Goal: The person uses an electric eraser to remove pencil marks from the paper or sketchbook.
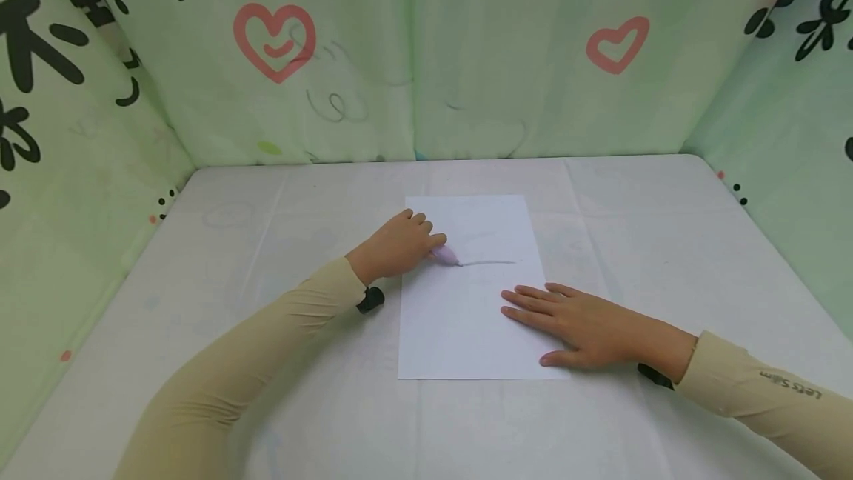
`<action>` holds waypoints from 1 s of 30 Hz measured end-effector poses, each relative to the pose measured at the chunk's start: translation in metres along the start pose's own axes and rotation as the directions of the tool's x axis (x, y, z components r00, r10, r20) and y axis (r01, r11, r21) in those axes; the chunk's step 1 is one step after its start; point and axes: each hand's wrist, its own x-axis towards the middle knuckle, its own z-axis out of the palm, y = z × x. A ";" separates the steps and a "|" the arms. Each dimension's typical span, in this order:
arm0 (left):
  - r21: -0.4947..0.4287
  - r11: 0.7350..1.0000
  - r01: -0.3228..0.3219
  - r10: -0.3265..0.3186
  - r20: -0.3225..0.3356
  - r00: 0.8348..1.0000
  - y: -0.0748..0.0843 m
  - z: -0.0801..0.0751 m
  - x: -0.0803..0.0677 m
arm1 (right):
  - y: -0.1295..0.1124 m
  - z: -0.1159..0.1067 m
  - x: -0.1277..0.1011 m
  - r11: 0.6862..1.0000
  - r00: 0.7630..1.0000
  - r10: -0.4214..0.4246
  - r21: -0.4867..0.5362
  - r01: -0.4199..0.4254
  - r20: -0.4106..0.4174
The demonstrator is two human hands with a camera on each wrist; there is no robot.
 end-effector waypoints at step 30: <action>0.017 1.000 -0.023 0.022 0.024 0.999 -0.001 0.000 0.007 | -0.002 -0.002 0.000 1.000 1.000 0.014 0.022 -0.014 0.018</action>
